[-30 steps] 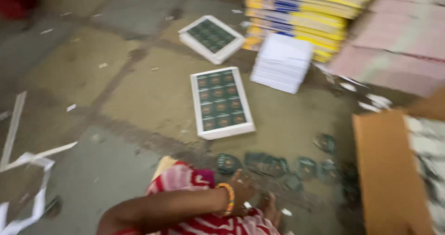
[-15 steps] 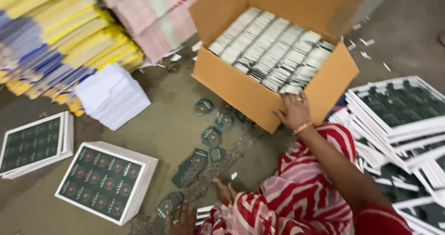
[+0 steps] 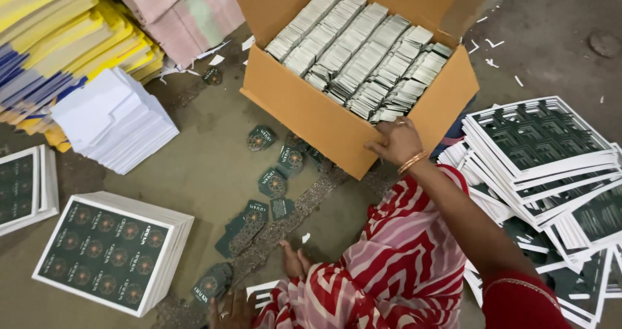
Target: The person gathers small cards from the floor, aligns them into stacks by hand, and places the stacks into a cardboard box.
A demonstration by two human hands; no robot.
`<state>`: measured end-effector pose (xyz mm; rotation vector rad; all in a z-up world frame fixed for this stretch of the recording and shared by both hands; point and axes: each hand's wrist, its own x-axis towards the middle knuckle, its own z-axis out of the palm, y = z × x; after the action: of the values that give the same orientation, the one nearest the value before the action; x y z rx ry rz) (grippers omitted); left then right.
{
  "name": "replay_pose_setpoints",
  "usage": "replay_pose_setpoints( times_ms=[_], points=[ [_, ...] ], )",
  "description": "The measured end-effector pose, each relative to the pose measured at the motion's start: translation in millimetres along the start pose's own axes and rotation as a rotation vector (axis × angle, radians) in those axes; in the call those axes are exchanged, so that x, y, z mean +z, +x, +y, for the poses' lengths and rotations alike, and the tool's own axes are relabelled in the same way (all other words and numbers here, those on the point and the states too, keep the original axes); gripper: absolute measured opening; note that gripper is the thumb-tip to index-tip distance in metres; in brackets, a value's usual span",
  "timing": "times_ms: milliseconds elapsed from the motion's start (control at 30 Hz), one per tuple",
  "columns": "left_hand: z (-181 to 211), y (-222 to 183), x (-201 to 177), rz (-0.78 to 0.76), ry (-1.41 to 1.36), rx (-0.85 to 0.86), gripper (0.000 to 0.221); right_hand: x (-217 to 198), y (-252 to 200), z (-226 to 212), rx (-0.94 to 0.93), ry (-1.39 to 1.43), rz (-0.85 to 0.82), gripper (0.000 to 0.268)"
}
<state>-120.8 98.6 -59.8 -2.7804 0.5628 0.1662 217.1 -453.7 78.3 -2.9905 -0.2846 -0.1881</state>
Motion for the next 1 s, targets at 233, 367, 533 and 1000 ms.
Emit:
replay_pose_setpoints(
  times_ms=[233,367,533,1000],
  points=[
    [13.5,10.5,-3.1,-0.126,-0.189,-0.079,0.075,0.0,25.1,48.7,0.044,-0.124,0.08,0.104],
    [17.4,11.9,-8.0,-0.225,-0.22,-0.056,0.077,-1.7,38.3,50.6,0.119,-0.203,-0.287,0.116],
    [7.9,33.6,-12.7,-0.294,-0.25,-0.049,0.078,-0.5,59.5,42.0,0.168,-0.224,-0.314,0.108],
    [-5.6,50.8,-125.5,-0.818,-0.313,0.024,0.08,36.0,84.6,28.5,0.066,0.016,-0.325,0.114]
  ],
)
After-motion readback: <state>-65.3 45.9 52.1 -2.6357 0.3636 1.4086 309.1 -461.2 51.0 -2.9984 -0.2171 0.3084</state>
